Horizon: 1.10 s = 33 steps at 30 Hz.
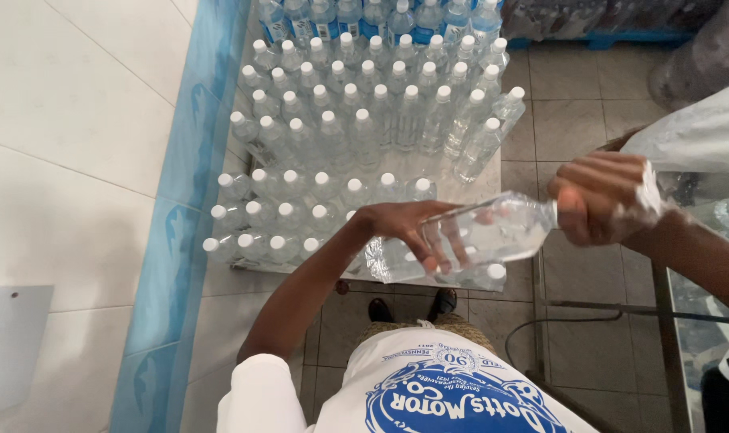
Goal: The person repeatedly picks up clear plastic water bottles from a table, places white caps on them, and secures the caps by hand. The capped bottles are then placed back onto the table among other bottles.
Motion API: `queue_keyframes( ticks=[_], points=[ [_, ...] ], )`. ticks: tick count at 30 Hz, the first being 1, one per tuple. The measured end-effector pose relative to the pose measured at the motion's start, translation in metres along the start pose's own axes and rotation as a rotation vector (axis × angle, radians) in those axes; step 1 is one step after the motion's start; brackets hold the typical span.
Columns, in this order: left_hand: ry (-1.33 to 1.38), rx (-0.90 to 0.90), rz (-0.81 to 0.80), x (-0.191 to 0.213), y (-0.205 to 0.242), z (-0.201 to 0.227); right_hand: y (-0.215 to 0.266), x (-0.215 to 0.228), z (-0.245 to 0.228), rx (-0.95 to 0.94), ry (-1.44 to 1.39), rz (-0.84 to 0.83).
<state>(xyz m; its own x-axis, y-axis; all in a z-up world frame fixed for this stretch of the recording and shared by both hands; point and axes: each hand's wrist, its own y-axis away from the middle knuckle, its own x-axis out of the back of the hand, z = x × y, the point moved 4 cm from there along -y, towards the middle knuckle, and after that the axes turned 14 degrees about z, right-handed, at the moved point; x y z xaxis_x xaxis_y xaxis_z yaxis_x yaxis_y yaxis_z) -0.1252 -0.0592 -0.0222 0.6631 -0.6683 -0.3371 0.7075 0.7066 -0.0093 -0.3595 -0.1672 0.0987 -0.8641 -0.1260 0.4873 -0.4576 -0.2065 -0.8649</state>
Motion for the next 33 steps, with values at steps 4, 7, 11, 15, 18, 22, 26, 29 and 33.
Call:
queue_keyframes(
  ticks=[4, 7, 11, 15, 18, 22, 26, 29, 33],
  points=[
    [-0.485, 0.127, 0.446, 0.000, -0.052, 0.050, 0.081, 0.023, 0.064, -0.311, 0.325, -0.465],
    [-1.204, 0.153, 0.603, 0.000, -0.109, 0.044, 0.110, 0.038, 0.100, -1.732, 0.142, -0.571],
    [-2.126, -0.152, 0.787, -0.017, -0.173, 0.013, 0.207, 0.065, 0.110, -2.133, -0.062, -0.553],
    [-2.345, -0.407, 0.879, -0.006, -0.204, -0.037, 0.209, 0.088, 0.110, -2.173, 0.091, -0.622],
    [-1.829, -0.442, 0.962, 0.021, -0.226, -0.089, 0.154, 0.095, 0.099, -1.923, -0.051, -0.543],
    [-1.355, -0.339, 0.874, 0.036, -0.215, -0.084, 0.152, 0.091, 0.095, -1.682, -0.027, -0.329],
    [-1.115, -0.345, 1.000, 0.020, -0.156, -0.044, 0.171, 0.027, 0.072, -1.217, 0.145, -0.735],
    [-0.963, -0.312, 1.234, -0.006, -0.080, -0.019, 0.211, -0.024, 0.052, -1.152, 0.064, -0.778],
    [-0.712, -0.192, 1.587, -0.050, 0.006, -0.042, 0.243, -0.055, 0.032, -1.192, -0.092, -0.684]
  ],
)
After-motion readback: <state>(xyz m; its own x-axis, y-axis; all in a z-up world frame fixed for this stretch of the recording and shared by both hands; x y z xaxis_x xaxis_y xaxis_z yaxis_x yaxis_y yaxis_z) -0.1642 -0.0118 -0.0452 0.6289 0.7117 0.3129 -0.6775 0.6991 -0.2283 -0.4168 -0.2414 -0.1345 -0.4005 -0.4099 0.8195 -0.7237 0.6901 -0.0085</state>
